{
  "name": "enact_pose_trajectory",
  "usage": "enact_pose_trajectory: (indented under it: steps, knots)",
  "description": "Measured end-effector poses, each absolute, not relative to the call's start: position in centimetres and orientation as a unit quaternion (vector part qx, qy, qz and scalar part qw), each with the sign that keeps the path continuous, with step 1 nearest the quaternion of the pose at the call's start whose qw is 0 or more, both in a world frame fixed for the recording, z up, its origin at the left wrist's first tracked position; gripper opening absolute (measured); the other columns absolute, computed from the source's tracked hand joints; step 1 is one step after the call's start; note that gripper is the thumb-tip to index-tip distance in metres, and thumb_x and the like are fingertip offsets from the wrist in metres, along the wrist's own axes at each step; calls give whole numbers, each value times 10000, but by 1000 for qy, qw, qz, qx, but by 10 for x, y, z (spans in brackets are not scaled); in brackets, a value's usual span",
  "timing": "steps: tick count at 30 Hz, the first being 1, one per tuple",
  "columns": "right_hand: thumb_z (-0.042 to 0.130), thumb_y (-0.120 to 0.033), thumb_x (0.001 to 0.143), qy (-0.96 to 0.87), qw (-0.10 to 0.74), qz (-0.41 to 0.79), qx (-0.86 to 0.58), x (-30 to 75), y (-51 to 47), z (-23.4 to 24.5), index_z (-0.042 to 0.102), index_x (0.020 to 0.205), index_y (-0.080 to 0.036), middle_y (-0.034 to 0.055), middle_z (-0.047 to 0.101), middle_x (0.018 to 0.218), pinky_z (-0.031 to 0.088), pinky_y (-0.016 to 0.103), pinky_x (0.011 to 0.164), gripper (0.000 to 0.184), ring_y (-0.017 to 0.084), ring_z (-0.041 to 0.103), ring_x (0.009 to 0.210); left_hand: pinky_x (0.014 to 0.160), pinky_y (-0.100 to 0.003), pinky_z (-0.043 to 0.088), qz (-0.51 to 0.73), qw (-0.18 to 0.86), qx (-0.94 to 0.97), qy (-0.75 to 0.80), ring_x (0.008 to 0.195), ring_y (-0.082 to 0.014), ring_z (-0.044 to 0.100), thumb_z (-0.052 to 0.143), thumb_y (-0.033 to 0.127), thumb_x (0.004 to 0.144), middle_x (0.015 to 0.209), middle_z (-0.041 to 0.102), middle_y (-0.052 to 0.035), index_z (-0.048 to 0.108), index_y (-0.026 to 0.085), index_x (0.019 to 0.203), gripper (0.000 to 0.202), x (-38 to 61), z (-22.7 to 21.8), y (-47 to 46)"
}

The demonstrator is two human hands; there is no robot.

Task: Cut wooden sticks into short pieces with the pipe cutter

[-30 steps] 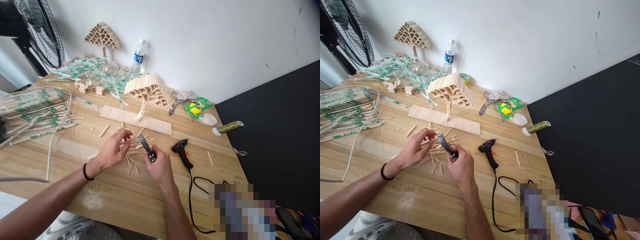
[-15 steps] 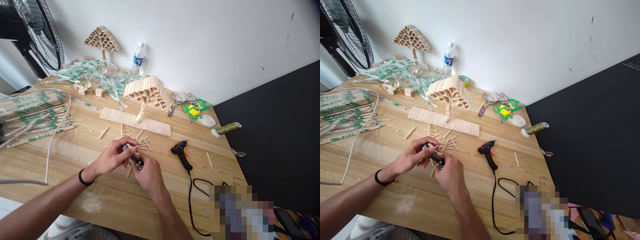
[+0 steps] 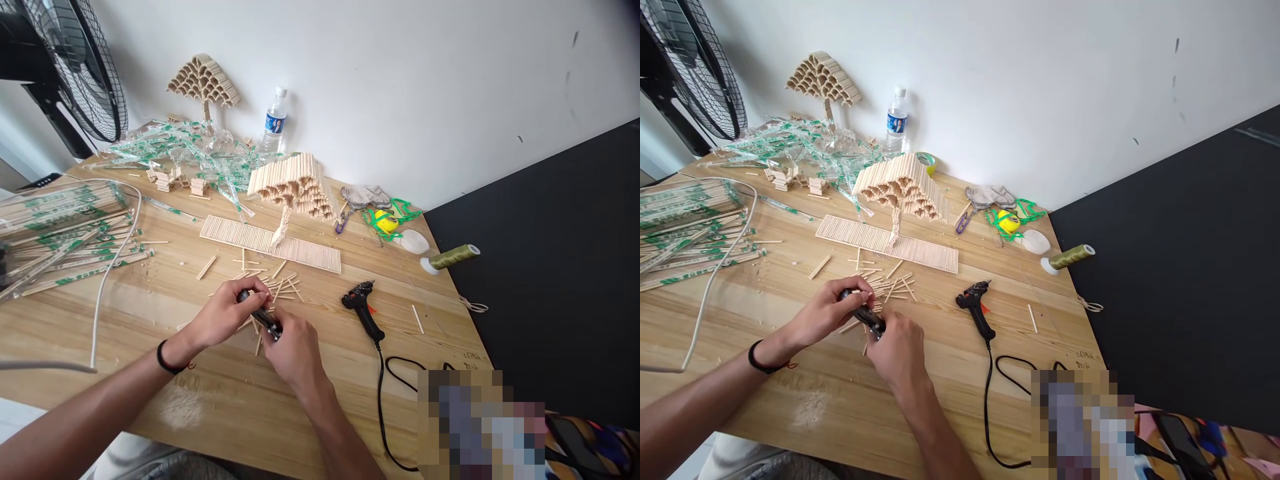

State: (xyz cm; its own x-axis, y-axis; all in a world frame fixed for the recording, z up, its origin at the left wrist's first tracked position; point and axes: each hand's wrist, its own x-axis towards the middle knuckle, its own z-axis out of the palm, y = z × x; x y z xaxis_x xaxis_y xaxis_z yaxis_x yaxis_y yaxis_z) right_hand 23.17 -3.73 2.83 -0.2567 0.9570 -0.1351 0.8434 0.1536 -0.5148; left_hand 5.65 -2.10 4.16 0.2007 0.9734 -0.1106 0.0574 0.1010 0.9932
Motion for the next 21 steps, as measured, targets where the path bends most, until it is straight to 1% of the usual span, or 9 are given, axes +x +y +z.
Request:
enact_pose_trajectory:
  steps: [4,8,12,14,16,18,19,21]
  knots:
    - [760,-255,890,-752,107,241,-604,231,-36,27,727,872,-210,91,823,824,294,308,630,59,271,747,740,599,-244,417,412,571,515,489,715,-155,574,663,403,940,817,680,-39,684,168,848,254,56,41,-19]
    - [751,-216,865,-762,116,237,-592,234,-35,23,696,839,-215,96,813,804,270,309,613,61,273,724,702,535,-231,351,422,584,483,497,630,-126,489,670,390,904,769,608,-12,652,174,820,232,59,41,-18]
    - [757,-180,814,-772,143,246,-568,239,-32,20,645,780,-226,67,789,767,287,296,610,126,246,691,676,492,-225,297,445,591,438,510,561,-107,384,637,375,903,709,494,36,599,194,836,197,56,36,-14]
    - [747,-174,801,-774,164,255,-555,242,-30,19,623,769,-228,45,762,733,307,287,613,139,228,669,659,511,-225,315,458,591,422,513,597,-115,402,643,366,903,732,497,30,601,194,844,187,53,33,-11]
    - [721,-178,801,-773,194,267,-542,246,-28,18,615,795,-228,18,726,707,339,276,620,117,206,644,640,558,-224,359,467,595,408,511,664,-127,449,652,354,904,782,529,15,606,192,849,178,51,29,-8]
    - [688,-202,816,-769,226,281,-528,248,-27,17,624,869,-227,-17,671,670,368,261,619,86,183,610,607,608,-227,401,470,609,396,502,716,-137,485,653,355,911,815,549,5,604,190,856,180,52,26,-8]
    - [672,-221,829,-766,241,287,-522,249,-26,17,631,919,-224,-34,636,649,374,255,610,99,174,590,587,628,-234,417,469,619,391,494,725,-140,497,655,363,914,818,554,4,602,190,862,188,54,24,-9]
    - [646,-266,857,-760,268,296,-513,250,-26,16,643,1029,-214,-60,570,621,370,247,585,179,164,555,558,666,-257,449,466,640,386,473,738,-147,527,666,393,916,827,570,-1,601,188,875,219,60,21,-11]
